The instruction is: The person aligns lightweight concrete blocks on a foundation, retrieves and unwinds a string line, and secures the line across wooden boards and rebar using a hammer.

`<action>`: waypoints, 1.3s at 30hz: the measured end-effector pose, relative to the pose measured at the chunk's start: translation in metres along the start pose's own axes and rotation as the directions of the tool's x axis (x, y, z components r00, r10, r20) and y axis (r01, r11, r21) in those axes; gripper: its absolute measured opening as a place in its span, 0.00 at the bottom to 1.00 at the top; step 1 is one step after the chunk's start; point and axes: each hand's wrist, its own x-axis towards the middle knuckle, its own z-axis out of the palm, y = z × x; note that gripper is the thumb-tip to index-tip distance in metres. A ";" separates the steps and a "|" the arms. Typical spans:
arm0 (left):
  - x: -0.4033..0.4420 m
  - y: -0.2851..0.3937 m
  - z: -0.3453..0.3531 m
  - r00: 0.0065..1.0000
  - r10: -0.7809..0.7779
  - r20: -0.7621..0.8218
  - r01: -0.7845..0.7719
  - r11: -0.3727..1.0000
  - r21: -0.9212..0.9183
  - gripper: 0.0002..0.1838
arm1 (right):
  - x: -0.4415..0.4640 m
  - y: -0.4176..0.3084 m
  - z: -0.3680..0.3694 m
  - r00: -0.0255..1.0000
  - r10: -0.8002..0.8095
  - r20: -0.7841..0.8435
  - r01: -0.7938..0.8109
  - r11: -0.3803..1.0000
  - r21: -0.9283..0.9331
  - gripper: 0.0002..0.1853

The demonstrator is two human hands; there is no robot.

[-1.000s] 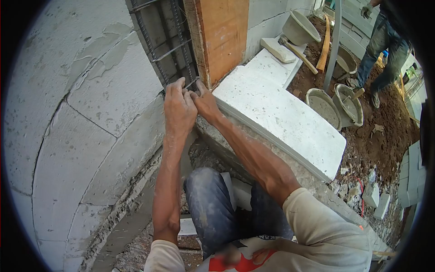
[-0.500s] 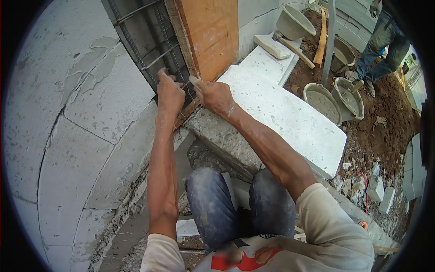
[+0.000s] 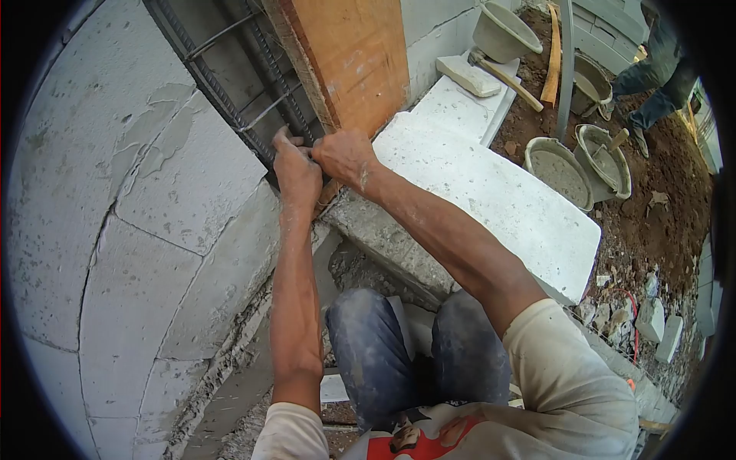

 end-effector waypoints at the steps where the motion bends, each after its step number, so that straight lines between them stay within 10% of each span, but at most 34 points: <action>1: 0.001 -0.001 -0.001 1.000 0.003 -0.001 -0.003 1.000 0.007 0.31 | 0.002 0.000 0.003 0.999 -0.034 -0.006 0.034 0.999 -0.012 0.10; 19: 0.004 -0.024 0.005 0.996 0.089 0.010 -0.090 0.995 0.034 0.30 | 0.005 0.024 0.025 0.988 -0.054 -0.144 0.064 0.996 0.064 0.08; 27: 0.004 -0.022 0.005 0.998 0.063 0.022 -0.064 0.997 0.038 0.28 | -0.029 0.042 0.027 0.900 -0.361 0.244 0.334 0.931 0.146 0.09; 33: -0.002 -0.031 0.011 0.997 0.079 -0.001 -0.079 0.997 0.013 0.23 | -0.166 0.023 0.015 0.760 -0.640 0.113 0.548 0.724 0.418 0.13; 36: -0.029 -0.029 0.017 0.888 0.405 -0.218 -0.390 0.914 0.110 0.18 | -0.203 0.028 -0.037 0.619 -0.611 0.494 0.231 0.742 0.629 0.15; 39: -0.054 -0.018 0.035 0.994 0.018 -0.107 -0.037 0.983 -0.178 0.16 | -0.217 0.051 -0.055 0.785 -0.497 0.370 0.056 0.651 0.757 0.18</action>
